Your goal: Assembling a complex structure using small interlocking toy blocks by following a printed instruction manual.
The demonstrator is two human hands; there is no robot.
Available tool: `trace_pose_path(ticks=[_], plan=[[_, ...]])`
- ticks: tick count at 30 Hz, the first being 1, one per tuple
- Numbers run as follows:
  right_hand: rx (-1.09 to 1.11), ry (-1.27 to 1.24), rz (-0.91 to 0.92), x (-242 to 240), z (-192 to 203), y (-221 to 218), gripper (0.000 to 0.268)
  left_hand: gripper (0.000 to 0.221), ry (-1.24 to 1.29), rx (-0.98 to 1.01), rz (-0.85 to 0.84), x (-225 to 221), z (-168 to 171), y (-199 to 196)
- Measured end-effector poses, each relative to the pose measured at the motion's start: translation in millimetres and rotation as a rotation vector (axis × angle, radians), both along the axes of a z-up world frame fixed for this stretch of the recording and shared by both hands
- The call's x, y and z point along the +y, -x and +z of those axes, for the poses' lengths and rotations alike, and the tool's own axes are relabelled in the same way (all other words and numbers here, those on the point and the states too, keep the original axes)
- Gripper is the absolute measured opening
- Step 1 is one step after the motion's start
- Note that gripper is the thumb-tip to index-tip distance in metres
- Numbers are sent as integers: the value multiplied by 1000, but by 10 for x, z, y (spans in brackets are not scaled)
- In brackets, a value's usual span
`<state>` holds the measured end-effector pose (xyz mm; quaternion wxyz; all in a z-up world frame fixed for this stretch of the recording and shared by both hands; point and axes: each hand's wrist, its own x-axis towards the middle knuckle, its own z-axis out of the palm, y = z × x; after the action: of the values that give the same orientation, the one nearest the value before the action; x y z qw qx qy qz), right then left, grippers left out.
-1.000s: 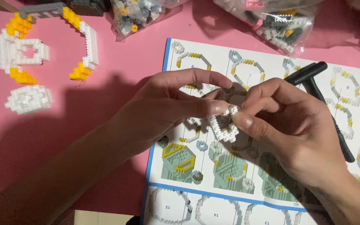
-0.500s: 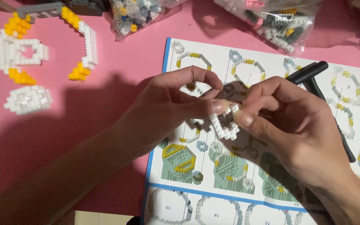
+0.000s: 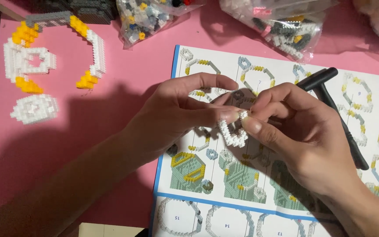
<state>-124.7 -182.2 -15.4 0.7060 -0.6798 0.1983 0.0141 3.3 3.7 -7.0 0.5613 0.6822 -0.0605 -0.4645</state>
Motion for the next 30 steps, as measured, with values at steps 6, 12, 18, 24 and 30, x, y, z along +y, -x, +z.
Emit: trace_pose_path(ticks=[6, 12, 18, 24, 30], plan=[[-26, 25, 5, 11, -11, 1, 13, 47, 15, 25, 25, -2, 0, 15], [-33, 44, -8, 18, -12, -7, 15, 40, 142, -3, 27, 53, -179, 56], [-16, 21, -18, 13, 3, -15, 15, 27, 232, 25, 106, 18, -244, 105], [-28, -27, -18, -16, 14, -9, 13, 49, 288, -12, 56, 13, -234, 61], [-146, 18, -71, -74, -136, 15, 19, 73, 183, -191, 3, 4, -96, 14]])
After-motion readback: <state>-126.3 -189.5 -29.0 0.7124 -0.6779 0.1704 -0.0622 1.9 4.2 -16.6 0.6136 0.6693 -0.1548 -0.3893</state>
